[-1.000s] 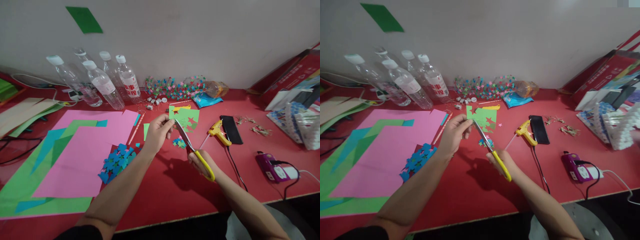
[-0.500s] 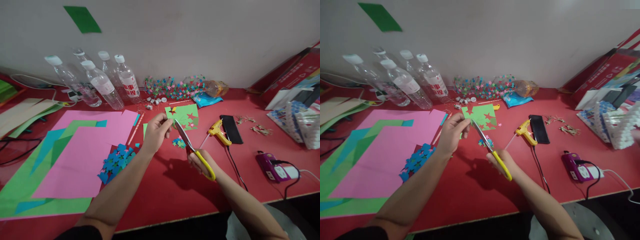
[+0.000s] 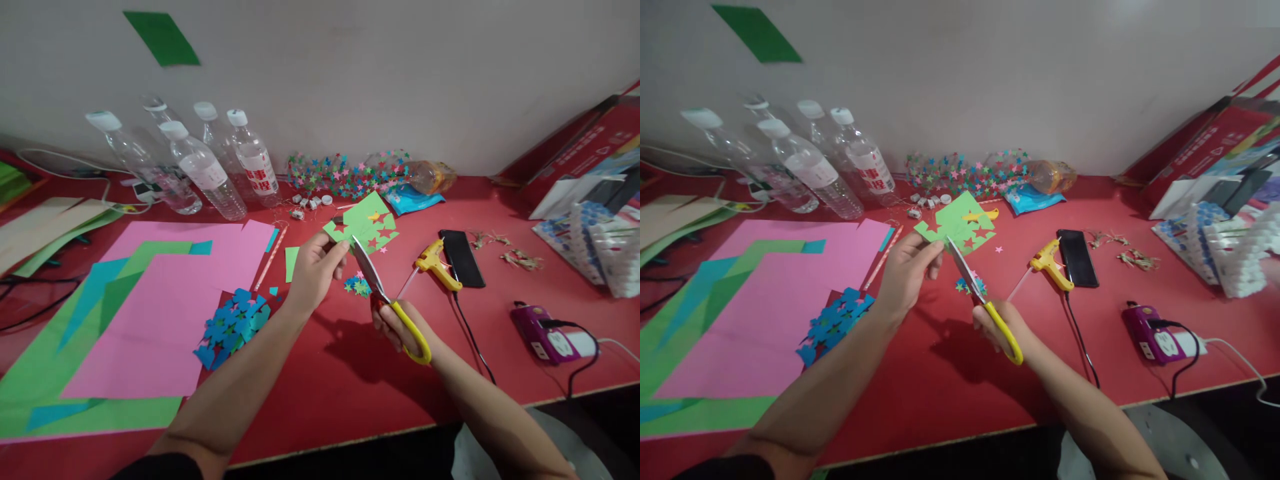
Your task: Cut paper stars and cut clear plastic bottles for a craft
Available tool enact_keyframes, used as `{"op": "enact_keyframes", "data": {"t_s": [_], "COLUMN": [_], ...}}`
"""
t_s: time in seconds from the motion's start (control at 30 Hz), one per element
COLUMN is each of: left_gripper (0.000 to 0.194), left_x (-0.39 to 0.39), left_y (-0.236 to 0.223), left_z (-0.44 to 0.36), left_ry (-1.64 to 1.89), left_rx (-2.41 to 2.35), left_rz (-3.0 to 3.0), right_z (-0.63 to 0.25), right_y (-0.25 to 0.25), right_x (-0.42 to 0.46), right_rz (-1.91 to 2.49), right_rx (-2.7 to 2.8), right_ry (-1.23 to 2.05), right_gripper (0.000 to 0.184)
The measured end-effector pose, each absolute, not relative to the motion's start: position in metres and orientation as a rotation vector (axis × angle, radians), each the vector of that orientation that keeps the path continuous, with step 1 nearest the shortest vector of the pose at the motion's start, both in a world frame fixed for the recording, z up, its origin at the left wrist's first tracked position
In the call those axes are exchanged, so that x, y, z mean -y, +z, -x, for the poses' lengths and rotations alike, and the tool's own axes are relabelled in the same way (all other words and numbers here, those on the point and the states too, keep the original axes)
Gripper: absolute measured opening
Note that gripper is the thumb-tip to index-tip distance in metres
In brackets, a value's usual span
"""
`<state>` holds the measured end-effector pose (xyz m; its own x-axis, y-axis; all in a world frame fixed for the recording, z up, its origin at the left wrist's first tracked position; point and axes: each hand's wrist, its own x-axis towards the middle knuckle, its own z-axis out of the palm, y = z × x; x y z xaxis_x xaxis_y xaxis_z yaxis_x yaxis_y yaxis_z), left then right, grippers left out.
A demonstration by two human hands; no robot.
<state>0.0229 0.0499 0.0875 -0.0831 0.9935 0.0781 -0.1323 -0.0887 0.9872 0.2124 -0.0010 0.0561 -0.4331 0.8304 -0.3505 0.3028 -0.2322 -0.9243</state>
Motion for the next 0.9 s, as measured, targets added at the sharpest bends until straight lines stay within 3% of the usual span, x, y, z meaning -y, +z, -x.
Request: {"op": "enact_keyframes", "data": {"t_s": [0.9], "left_gripper": [0.027], "left_x": [-0.0495], "left_y": [0.0832], "left_z": [-0.0274], "left_ry": [1.348], "left_rx": [-1.089], "left_rz": [-1.075], "right_z": [-0.2027], "right_y": [0.0524], "right_x": [0.0085], "right_rz": [1.411], "right_rx": [1.502], "right_ry": [1.663], "right_gripper": [0.060]}}
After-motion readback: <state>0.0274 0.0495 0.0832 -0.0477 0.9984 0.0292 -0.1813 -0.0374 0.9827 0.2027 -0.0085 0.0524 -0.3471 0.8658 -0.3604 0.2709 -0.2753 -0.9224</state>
